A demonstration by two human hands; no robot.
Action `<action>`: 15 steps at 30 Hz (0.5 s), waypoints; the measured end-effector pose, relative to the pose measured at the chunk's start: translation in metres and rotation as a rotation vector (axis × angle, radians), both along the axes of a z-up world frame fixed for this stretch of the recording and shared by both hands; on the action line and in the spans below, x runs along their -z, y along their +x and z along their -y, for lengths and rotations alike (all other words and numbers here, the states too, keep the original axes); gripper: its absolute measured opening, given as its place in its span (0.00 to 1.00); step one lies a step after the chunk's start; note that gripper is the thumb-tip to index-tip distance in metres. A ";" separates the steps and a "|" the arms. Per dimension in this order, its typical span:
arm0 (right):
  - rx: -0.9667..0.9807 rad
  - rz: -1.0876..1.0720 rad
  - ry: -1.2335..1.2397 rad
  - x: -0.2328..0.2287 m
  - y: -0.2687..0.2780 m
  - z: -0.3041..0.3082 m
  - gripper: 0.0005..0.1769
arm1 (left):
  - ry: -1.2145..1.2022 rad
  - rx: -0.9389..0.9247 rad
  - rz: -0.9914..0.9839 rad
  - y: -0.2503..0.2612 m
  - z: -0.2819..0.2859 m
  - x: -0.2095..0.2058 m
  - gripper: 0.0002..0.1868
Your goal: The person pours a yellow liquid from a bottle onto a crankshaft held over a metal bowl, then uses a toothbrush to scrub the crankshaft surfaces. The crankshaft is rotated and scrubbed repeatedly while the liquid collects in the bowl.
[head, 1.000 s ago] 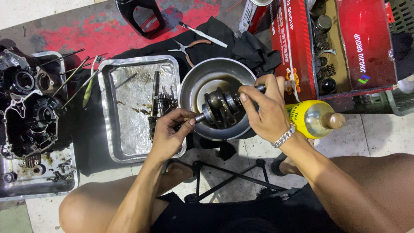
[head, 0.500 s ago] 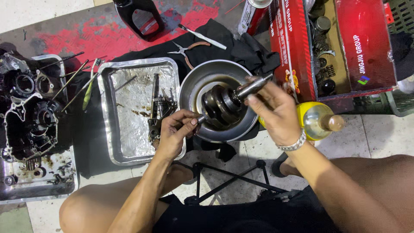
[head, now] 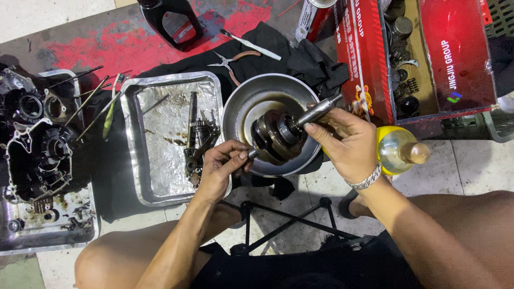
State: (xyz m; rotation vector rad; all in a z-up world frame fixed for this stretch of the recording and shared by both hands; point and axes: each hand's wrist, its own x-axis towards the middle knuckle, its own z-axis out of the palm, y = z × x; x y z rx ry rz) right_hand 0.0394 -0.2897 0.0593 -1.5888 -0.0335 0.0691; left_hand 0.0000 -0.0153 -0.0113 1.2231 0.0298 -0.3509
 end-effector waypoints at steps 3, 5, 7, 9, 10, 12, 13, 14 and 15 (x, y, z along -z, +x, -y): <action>-0.029 -0.026 -0.024 -0.003 0.002 -0.002 0.17 | 0.141 -0.049 -0.021 -0.002 -0.003 -0.004 0.10; 0.033 0.013 0.018 -0.004 0.001 -0.008 0.25 | 0.241 -0.074 0.003 -0.002 -0.004 -0.007 0.10; 0.063 0.062 0.000 -0.005 0.002 -0.012 0.30 | 0.335 -0.080 0.068 -0.002 -0.002 -0.012 0.09; 0.063 0.122 -0.078 -0.004 0.005 -0.016 0.30 | 0.427 -0.086 0.138 -0.004 -0.001 -0.020 0.10; 0.103 0.097 -0.215 -0.004 0.007 -0.016 0.30 | 0.471 -0.088 0.174 -0.005 0.000 -0.024 0.10; 0.182 0.041 -0.488 -0.003 0.010 -0.018 0.28 | 0.579 -0.085 0.164 -0.008 0.003 -0.031 0.10; 0.168 -0.052 -0.576 -0.003 0.011 -0.018 0.28 | 0.634 -0.083 0.158 -0.009 0.005 -0.033 0.10; 0.153 -0.143 -0.663 -0.001 0.013 -0.017 0.27 | 0.628 -0.079 0.140 -0.009 0.006 -0.033 0.09; 0.138 -0.234 -0.748 0.002 0.013 -0.016 0.26 | 0.623 -0.074 0.122 -0.008 0.006 -0.033 0.09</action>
